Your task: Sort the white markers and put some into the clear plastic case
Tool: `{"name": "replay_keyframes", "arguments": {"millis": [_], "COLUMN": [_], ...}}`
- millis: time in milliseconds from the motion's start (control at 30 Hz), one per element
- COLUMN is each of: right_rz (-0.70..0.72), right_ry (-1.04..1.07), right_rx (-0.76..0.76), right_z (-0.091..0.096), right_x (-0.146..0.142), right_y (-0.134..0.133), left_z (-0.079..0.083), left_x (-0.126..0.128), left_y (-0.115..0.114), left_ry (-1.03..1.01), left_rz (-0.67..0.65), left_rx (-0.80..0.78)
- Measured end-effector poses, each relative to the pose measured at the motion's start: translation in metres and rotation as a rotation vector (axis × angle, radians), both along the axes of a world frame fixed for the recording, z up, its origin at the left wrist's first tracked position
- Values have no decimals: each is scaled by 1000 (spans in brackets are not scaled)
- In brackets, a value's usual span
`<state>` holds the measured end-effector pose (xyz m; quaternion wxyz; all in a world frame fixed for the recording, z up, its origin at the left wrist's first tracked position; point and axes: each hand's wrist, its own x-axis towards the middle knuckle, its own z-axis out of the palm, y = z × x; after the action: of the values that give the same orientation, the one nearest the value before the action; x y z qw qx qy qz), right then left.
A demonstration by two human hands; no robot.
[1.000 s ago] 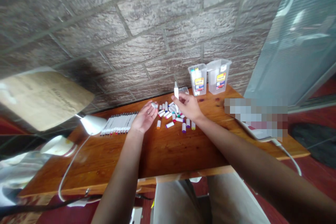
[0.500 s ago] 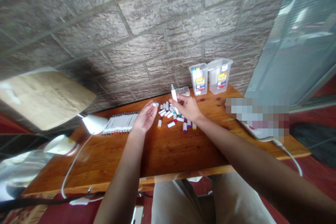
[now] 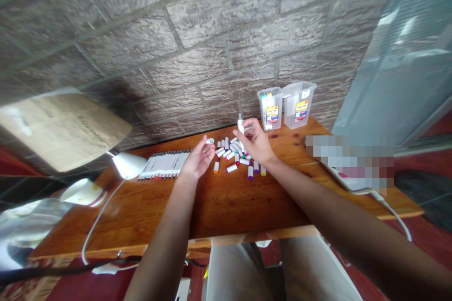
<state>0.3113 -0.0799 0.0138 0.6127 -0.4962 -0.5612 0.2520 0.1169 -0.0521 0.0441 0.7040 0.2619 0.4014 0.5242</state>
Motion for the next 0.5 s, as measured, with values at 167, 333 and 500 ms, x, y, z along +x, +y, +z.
{"name": "replay_keyframes", "arguments": {"millis": [167, 333, 500], "right_rz": [12, 13, 53], "right_ry": [-13, 53, 51], "right_rx": [111, 41, 93], "right_z": [2, 1, -6], "right_x": [1, 1, 1], "right_y": [0, 0, 5], "left_z": [-4, -9, -14], "left_x": [-1, 1, 2], "left_y": [2, 3, 2], "left_ry": [31, 146, 180], "left_rz": [-26, -30, -12], "left_rx": [54, 84, 158]}}
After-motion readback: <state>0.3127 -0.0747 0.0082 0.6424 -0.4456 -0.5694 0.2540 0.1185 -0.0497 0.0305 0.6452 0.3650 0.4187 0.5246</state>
